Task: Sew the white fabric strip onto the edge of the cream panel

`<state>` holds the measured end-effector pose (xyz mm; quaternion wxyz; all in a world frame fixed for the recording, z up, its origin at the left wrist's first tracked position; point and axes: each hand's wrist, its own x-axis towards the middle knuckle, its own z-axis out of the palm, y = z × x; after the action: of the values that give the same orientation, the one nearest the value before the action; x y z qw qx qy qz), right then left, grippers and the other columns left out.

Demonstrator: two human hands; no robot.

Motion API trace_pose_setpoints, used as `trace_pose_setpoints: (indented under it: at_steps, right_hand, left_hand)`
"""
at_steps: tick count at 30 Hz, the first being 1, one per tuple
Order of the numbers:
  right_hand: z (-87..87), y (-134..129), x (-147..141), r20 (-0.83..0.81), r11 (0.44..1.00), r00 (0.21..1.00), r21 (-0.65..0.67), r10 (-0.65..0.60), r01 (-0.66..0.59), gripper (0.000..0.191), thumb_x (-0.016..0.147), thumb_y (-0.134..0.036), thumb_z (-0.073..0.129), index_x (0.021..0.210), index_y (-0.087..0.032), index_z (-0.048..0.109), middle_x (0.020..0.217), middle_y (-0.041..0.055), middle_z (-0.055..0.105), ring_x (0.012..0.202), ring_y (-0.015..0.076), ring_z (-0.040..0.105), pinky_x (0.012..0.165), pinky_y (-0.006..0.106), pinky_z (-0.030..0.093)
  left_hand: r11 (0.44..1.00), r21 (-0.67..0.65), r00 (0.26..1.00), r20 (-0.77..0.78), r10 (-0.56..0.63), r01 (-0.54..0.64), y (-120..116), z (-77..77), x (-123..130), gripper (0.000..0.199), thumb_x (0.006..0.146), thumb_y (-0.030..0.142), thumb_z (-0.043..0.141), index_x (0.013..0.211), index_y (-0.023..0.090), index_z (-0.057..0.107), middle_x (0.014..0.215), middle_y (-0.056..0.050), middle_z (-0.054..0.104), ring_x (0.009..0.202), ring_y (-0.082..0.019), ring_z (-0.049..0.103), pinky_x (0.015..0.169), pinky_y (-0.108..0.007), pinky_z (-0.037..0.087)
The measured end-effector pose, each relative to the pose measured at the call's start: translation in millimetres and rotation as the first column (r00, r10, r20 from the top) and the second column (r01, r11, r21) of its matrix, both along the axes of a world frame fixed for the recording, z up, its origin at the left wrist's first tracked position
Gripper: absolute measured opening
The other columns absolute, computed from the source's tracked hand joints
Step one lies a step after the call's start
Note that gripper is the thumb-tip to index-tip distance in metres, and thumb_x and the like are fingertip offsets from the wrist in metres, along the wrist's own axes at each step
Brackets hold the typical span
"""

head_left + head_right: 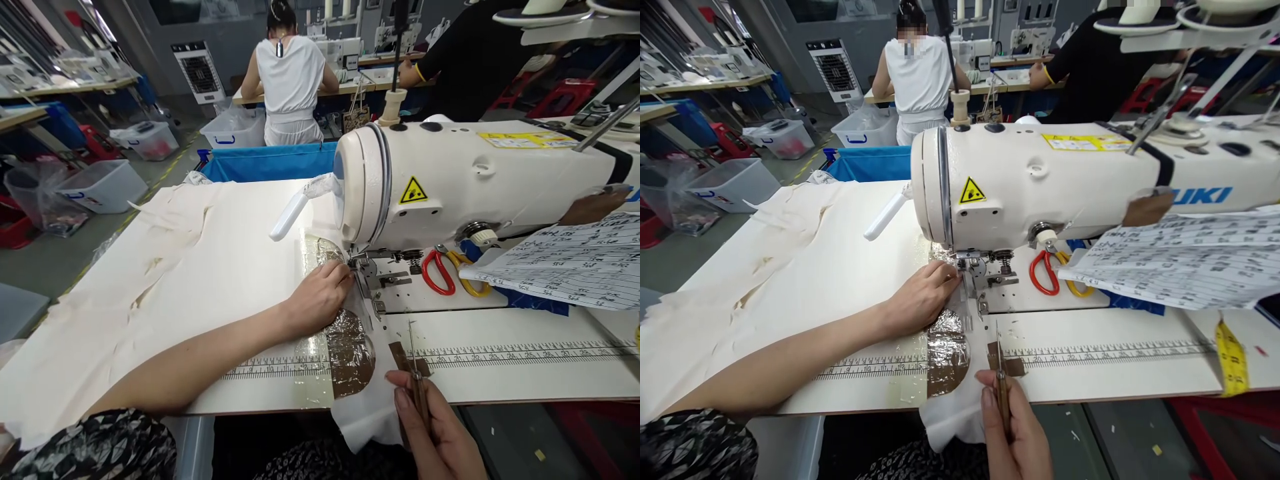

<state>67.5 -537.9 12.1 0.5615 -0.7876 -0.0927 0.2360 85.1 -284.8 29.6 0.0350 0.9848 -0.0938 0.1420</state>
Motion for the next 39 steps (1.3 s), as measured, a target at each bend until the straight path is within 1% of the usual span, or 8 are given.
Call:
trace_pose_setpoints:
  at_steps: [3, 7, 12, 15, 22, 26, 30, 39]
  right_hand:
    - [-5.8, -1.7, 10.5, 0.011, 0.995, 0.995, -0.003, 0.102, -0.102, 0.047, 0.089, -0.056, 0.059, 0.117, -0.02, 0.068, 0.124, 0.0116, 0.069, 0.12, 0.0277, 0.061, 0.088, 0.027, 0.056]
    - [-6.4, -0.3, 14.6, 0.008, 0.991, 0.991, -0.003, 0.137, -0.137, 0.047, 0.091, -0.054, 0.058, 0.123, -0.02, 0.065, 0.129, 0.0115, 0.067, 0.127, 0.0279, 0.056, 0.089, 0.025, 0.056]
    - [0.6, 11.9, 18.0, 0.034, 0.99, 0.99, 0.005, 0.138, -0.138, 0.045, 0.093, -0.054, 0.056, 0.122, -0.021, 0.065, 0.126, 0.0104, 0.067, 0.121, 0.0237, 0.06, 0.094, 0.024, 0.052]
    - [3.9, 17.6, 22.7, 0.083, 0.99, 0.987, 0.015, 0.14, -0.142, 0.041, 0.094, -0.052, 0.054, 0.118, -0.022, 0.066, 0.122, 0.0103, 0.068, 0.117, 0.0229, 0.062, 0.094, 0.025, 0.052]
    - [13.1, 27.3, 26.9, 0.118, 0.99, 0.983, -0.011, 0.143, -0.143, 0.04, 0.093, -0.053, 0.053, 0.117, -0.022, 0.066, 0.114, 0.0086, 0.07, 0.107, 0.0238, 0.065, 0.09, 0.029, 0.053]
    - [21.0, 40.1, 27.4, 0.161, 0.996, 0.983, -0.006, 0.083, -0.084, 0.038, 0.094, -0.053, 0.051, 0.112, -0.023, 0.066, 0.108, 0.0063, 0.071, 0.1, 0.0227, 0.064, 0.088, 0.03, 0.05]
    - [20.6, 47.3, 32.2, 0.19, 0.995, 0.977, 0.005, 0.097, -0.1, 0.038, 0.094, -0.053, 0.05, 0.113, -0.023, 0.066, 0.105, 0.0065, 0.071, 0.092, 0.0223, 0.065, 0.084, 0.03, 0.051]
    - [17.2, 52.3, 44.1, 0.28, 0.985, 0.945, -0.071, 0.171, -0.157, 0.039, 0.094, -0.052, 0.046, 0.108, -0.022, 0.065, 0.106, 0.0083, 0.073, 0.097, 0.0227, 0.068, 0.079, 0.03, 0.054]
  left_hand:
    - [0.996, -0.059, 0.997, 0.016, -0.07, 0.071, 4.8, 0.4, -0.6, 0.033, 0.1, 0.009, 0.033, 0.115, 0.005, 0.061, 0.112, -0.014, 0.06, 0.103, -0.022, 0.052, 0.089, -0.038, 0.055]
    - [0.987, -0.1, 0.992, 0.027, -0.12, 0.122, 9.8, -2.5, -0.9, 0.033, 0.097, 0.007, 0.035, 0.117, 0.009, 0.06, 0.115, -0.012, 0.061, 0.105, -0.022, 0.052, 0.091, -0.038, 0.054]
    - [0.994, -0.064, 0.996, 0.043, -0.082, 0.084, 9.6, -4.8, 1.7, 0.032, 0.096, 0.006, 0.036, 0.118, 0.006, 0.059, 0.119, -0.015, 0.058, 0.109, -0.024, 0.051, 0.093, -0.04, 0.053]
    - [0.997, -0.062, 0.997, 0.061, -0.048, 0.052, 9.0, -2.7, 0.3, 0.033, 0.097, 0.007, 0.032, 0.116, 0.005, 0.06, 0.111, -0.015, 0.06, 0.102, -0.024, 0.052, 0.087, -0.04, 0.054]
    - [0.979, -0.13, 0.985, 0.081, -0.15, 0.16, 12.0, -5.3, -1.9, 0.029, 0.096, 0.006, 0.035, 0.113, 0.008, 0.058, 0.108, -0.012, 0.061, 0.097, -0.021, 0.054, 0.084, -0.037, 0.054]
    - [0.992, -0.073, 0.994, 0.053, -0.1, 0.104, 13.0, -9.0, 0.2, 0.031, 0.094, 0.006, 0.036, 0.118, 0.007, 0.056, 0.115, -0.014, 0.058, 0.103, -0.024, 0.054, 0.086, -0.039, 0.054]
    - [0.998, -0.041, 0.998, 0.048, -0.049, 0.051, 12.5, -6.1, -1.3, 0.034, 0.094, 0.007, 0.035, 0.122, 0.007, 0.054, 0.116, -0.016, 0.057, 0.106, -0.025, 0.054, 0.087, -0.041, 0.054]
    - [0.985, -0.065, 0.986, 0.047, -0.158, 0.161, 13.6, -4.2, -3.7, 0.031, 0.095, 0.01, 0.035, 0.115, 0.008, 0.058, 0.112, -0.013, 0.061, 0.102, -0.023, 0.055, 0.083, -0.039, 0.055]
